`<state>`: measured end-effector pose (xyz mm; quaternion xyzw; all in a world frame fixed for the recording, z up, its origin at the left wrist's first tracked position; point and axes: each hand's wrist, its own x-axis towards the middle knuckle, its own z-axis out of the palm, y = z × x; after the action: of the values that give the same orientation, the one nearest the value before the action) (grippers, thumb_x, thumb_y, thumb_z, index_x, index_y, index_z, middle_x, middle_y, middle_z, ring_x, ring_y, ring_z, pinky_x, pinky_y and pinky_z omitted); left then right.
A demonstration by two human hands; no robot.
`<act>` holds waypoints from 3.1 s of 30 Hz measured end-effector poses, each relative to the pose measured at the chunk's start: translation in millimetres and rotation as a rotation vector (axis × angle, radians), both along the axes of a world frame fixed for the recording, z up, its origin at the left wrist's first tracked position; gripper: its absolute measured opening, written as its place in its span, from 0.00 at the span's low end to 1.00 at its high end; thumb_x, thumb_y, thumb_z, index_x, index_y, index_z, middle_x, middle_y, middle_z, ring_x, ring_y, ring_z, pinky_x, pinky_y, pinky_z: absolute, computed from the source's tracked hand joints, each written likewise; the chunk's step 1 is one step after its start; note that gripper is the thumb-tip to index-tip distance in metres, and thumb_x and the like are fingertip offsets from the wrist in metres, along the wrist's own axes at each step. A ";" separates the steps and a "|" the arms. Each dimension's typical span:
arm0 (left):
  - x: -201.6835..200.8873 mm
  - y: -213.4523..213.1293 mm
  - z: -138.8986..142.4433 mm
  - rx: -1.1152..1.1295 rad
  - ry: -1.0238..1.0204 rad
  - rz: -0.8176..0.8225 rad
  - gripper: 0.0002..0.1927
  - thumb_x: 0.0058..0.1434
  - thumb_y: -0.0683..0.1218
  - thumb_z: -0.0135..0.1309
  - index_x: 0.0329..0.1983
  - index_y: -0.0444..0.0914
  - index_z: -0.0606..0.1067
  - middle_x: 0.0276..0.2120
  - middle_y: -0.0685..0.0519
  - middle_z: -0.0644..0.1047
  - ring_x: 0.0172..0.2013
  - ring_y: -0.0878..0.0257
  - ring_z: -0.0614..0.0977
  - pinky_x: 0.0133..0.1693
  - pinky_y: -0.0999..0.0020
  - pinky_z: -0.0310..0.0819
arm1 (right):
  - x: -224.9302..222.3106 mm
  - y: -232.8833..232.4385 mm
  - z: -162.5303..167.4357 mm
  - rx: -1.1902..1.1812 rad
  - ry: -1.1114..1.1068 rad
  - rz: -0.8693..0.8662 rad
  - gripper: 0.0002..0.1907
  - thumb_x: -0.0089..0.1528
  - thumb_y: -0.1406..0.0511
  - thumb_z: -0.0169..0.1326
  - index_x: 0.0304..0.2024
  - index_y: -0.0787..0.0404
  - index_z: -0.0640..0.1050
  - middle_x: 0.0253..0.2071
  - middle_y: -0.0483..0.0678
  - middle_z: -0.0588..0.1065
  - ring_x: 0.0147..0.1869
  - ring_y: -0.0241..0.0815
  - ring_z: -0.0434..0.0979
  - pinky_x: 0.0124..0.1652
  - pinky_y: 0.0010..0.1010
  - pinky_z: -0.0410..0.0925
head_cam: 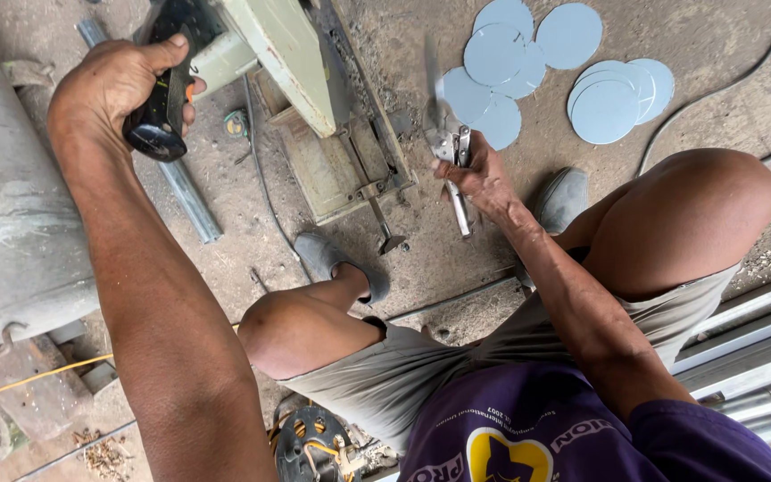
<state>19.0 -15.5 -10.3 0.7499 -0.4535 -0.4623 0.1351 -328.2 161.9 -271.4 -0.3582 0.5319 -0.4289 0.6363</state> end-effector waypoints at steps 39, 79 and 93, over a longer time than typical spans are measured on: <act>8.3 -2.0 -8.8 -0.081 -0.001 -0.091 0.21 0.71 0.53 0.57 0.52 0.30 0.76 0.33 0.45 0.82 0.21 0.65 0.81 0.19 0.72 0.77 | 106.0 -42.5 -39.3 -0.027 0.439 0.221 0.30 0.54 0.65 0.66 0.48 0.66 0.61 0.27 0.54 0.74 0.31 0.48 0.78 0.29 0.37 0.74; 3.0 7.4 -5.6 -0.140 -0.002 -0.051 0.20 0.69 0.53 0.58 0.51 0.32 0.77 0.32 0.45 0.83 0.21 0.65 0.82 0.17 0.72 0.76 | 76.8 -65.9 -43.4 0.279 0.487 0.458 0.26 0.63 0.69 0.48 0.61 0.63 0.55 0.31 0.52 0.71 0.31 0.43 0.74 0.28 0.32 0.77; 7.3 3.7 -5.5 -0.094 0.028 -0.077 0.21 0.70 0.54 0.58 0.52 0.30 0.77 0.33 0.45 0.82 0.20 0.64 0.81 0.17 0.69 0.76 | 93.3 -73.0 -74.9 0.362 0.426 0.394 0.19 0.61 0.72 0.51 0.52 0.57 0.63 0.33 0.49 0.71 0.29 0.42 0.74 0.27 0.32 0.75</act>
<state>26.3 -11.9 -15.8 0.7182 -0.5013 -0.4558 0.1589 -234.9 88.9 -346.3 -0.4170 0.6409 -0.1120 0.6346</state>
